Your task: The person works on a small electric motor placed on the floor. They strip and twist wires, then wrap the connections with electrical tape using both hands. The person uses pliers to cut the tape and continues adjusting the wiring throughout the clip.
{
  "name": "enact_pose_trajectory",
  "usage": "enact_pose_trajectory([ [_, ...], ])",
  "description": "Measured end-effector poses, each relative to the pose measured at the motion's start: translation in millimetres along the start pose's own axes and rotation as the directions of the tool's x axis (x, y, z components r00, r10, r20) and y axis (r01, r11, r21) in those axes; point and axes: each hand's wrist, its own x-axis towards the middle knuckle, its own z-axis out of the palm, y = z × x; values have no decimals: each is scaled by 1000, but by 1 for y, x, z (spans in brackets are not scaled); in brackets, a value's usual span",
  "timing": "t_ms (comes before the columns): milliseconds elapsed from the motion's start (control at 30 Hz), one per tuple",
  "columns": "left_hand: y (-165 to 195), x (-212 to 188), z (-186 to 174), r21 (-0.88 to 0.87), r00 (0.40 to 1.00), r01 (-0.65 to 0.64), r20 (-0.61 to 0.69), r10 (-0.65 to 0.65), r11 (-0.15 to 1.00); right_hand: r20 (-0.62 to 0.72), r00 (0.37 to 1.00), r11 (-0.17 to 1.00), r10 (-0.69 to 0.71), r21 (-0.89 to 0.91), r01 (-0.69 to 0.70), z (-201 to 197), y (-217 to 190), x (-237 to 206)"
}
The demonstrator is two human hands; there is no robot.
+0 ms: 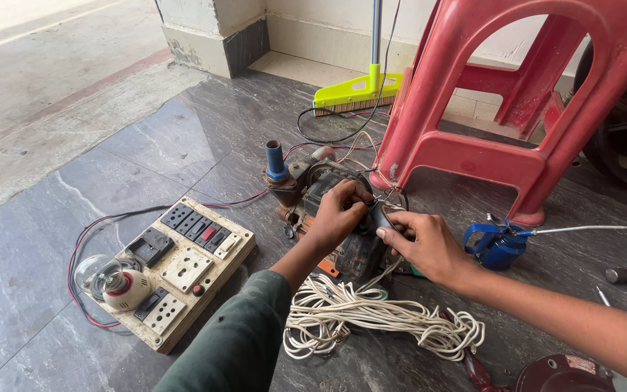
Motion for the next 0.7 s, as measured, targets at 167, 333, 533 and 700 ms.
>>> enact_pose_trajectory([
  [167,1,-3,-3,157,993,-121,27,118,980,38,999,999,4,-36,-3,3,-7,-3],
  [333,-15,0,0,232,990,-136,-14,143,963,256,964,995,-74,87,54,-1,-11,2],
  [533,-27,26,-19,-17,988,65,144,-62,998,247,969,899,-2,424,-106,-27,-18,51],
  [700,-22,27,-24,24,948,208,239,-208,978,225,970,545,90,804,-237,-33,-26,86],
])
